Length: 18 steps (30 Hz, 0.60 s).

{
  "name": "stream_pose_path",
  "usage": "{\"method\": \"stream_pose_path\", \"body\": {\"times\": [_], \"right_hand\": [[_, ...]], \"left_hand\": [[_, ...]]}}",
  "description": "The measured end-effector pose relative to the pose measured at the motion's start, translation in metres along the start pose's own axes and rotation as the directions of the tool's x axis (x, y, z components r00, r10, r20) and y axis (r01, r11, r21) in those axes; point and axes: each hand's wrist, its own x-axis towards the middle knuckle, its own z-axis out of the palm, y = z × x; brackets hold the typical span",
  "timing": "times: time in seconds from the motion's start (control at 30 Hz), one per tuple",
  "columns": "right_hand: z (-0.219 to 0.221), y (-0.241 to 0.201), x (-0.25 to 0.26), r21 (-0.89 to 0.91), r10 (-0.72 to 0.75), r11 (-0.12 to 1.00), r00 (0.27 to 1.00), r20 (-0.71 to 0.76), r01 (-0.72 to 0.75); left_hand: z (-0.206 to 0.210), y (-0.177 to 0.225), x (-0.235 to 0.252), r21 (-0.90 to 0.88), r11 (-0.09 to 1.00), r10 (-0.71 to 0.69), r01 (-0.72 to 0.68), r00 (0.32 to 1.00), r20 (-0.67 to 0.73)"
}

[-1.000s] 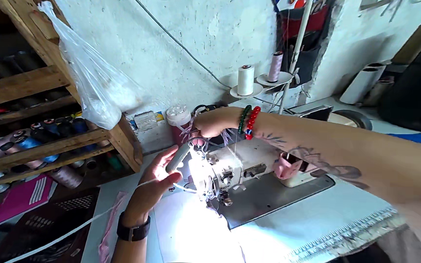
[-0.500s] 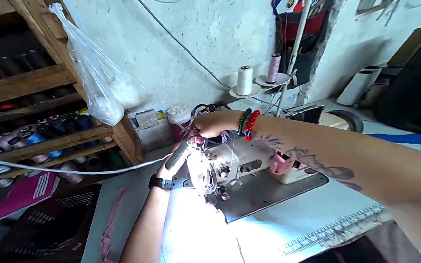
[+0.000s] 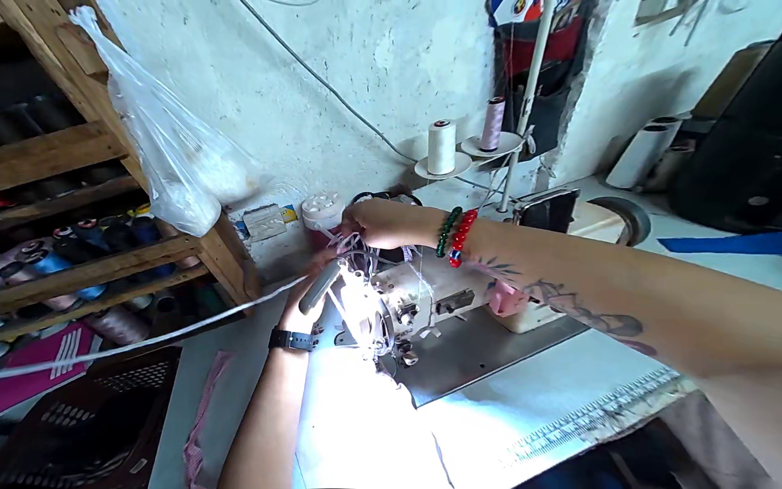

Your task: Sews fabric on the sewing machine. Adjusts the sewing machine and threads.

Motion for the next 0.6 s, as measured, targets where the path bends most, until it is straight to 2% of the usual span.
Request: {"method": "stream_pose_path", "body": {"times": [0.1,0.17,0.3,0.4,0.43,0.5,0.53,0.6], "right_hand": [[-0.006,-0.002,-0.01,0.08,0.031,0.996,0.997,-0.066,-0.026],[-0.007,-0.007,-0.018,0.12,0.049,0.992,0.999,-0.014,-0.047],[0.005,-0.014,-0.024,0.159,0.115,0.981,0.993,0.002,-0.113],[0.011,-0.019,-0.028,0.16,0.156,0.976,0.987,-0.042,-0.148],[0.012,-0.02,-0.029,0.146,0.168,0.976,0.985,-0.033,-0.161],[0.017,-0.023,-0.03,0.133,0.173,0.977,0.984,-0.034,-0.167],[0.021,-0.024,-0.031,0.136,0.167,0.978,0.984,-0.061,-0.157],[0.024,-0.027,-0.034,0.123,0.146,0.983,0.985,-0.09,-0.134]], "left_hand": [[0.003,0.005,0.002,-0.12,0.992,0.027,-0.03,0.999,-0.025],[0.006,0.007,-0.002,-0.172,0.985,0.003,-0.003,1.0,0.0],[0.013,0.002,-0.014,-0.003,0.998,0.068,-0.068,0.997,-0.047],[0.02,0.005,-0.021,-0.205,0.978,0.014,-0.029,0.997,-0.076],[0.022,0.006,-0.025,-0.167,0.986,0.014,-0.027,0.997,-0.081],[0.027,0.009,-0.033,0.113,0.992,0.065,-0.053,0.992,-0.11],[0.029,0.009,-0.035,0.11,0.993,0.065,-0.053,0.992,-0.109],[0.027,0.005,-0.038,-0.043,0.997,0.057,-0.061,0.994,-0.091]]}}
